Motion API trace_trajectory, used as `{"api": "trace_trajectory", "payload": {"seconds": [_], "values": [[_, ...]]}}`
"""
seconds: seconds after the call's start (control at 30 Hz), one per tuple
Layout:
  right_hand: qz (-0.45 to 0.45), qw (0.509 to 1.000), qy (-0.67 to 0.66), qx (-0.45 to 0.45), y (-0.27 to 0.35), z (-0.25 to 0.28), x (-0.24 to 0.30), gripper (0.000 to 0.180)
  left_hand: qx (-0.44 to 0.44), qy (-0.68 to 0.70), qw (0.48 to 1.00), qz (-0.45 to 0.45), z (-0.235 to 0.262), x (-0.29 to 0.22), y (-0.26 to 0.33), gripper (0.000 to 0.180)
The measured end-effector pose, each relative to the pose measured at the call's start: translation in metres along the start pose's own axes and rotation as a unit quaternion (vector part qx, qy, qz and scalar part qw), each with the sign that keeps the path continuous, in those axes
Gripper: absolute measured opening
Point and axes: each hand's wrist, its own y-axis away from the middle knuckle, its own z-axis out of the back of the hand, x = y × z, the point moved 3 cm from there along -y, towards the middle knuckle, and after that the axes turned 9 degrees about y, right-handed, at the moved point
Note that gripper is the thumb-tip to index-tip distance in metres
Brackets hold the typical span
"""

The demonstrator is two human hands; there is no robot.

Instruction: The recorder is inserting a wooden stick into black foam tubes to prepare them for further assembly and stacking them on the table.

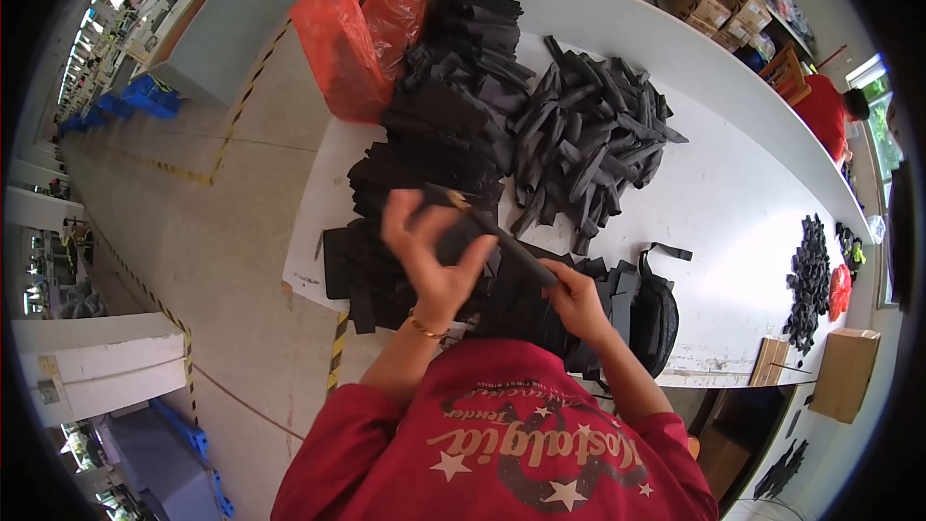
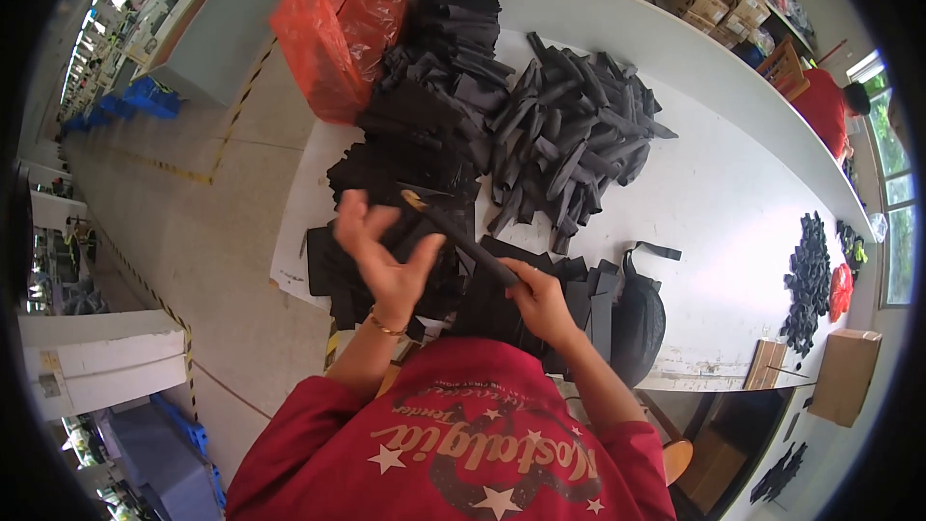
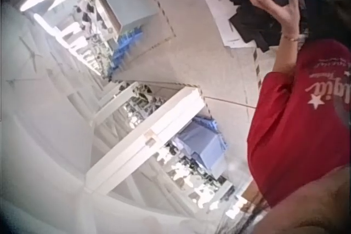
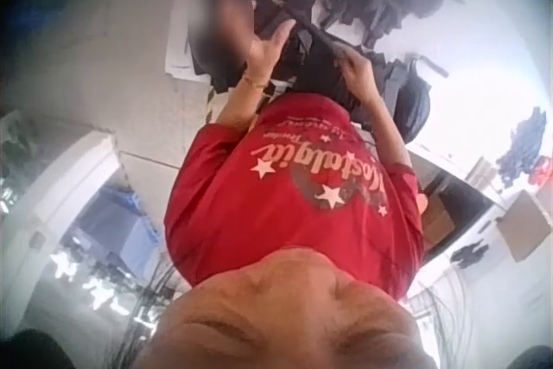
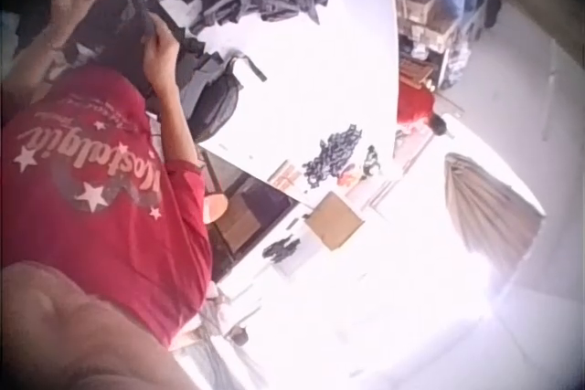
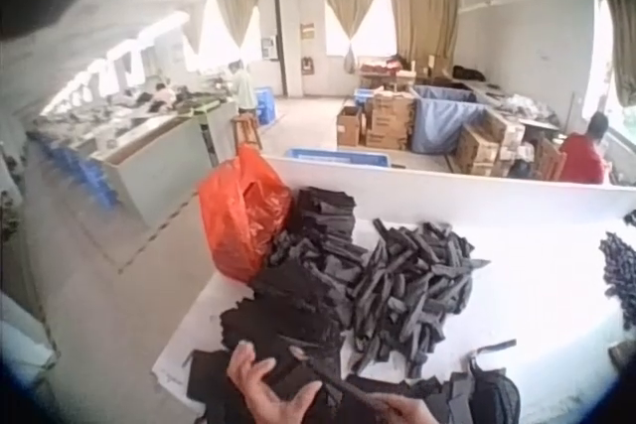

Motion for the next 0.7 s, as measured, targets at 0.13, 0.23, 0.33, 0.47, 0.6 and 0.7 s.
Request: {"api": "trace_trajectory", "payload": {"seconds": [0.13, 0.23, 0.33, 0.47, 0.6, 0.7], "values": [[-0.04, 0.998, -0.051, 0.003, 0.01, -0.034, -0.018, 0.031, -0.013, 0.55, 0.67, 0.498, -0.012, 0.055, 0.051, 0.041], [-0.009, 0.995, 0.039, -0.088, 0.009, -0.052, -0.009, 0.032, -0.067, 0.542, 0.67, 0.503, -0.025, 0.071, 0.078, 0.031], [-0.002, 0.982, 0.097, -0.162, 0.016, -0.059, -0.003, 0.033, -0.09, 0.554, 0.643, 0.52, -0.028, 0.062, 0.07, 0.03], [-0.064, 0.981, 0.083, -0.164, 0.029, -0.057, -0.007, 0.024, -0.102, 0.53, 0.67, 0.51, -0.035, 0.049, 0.055, 0.027], [-0.035, 0.979, 0.111, -0.165, 0.038, -0.056, -0.016, 0.018, -0.091, 0.494, 0.702, 0.505, -0.038, 0.045, 0.049, 0.02], [-0.014, 0.976, 0.107, -0.188, 0.04, -0.054, -0.014, 0.013, -0.075, 0.489, 0.706, 0.507, -0.04, 0.048, 0.052, 0.016]]}}
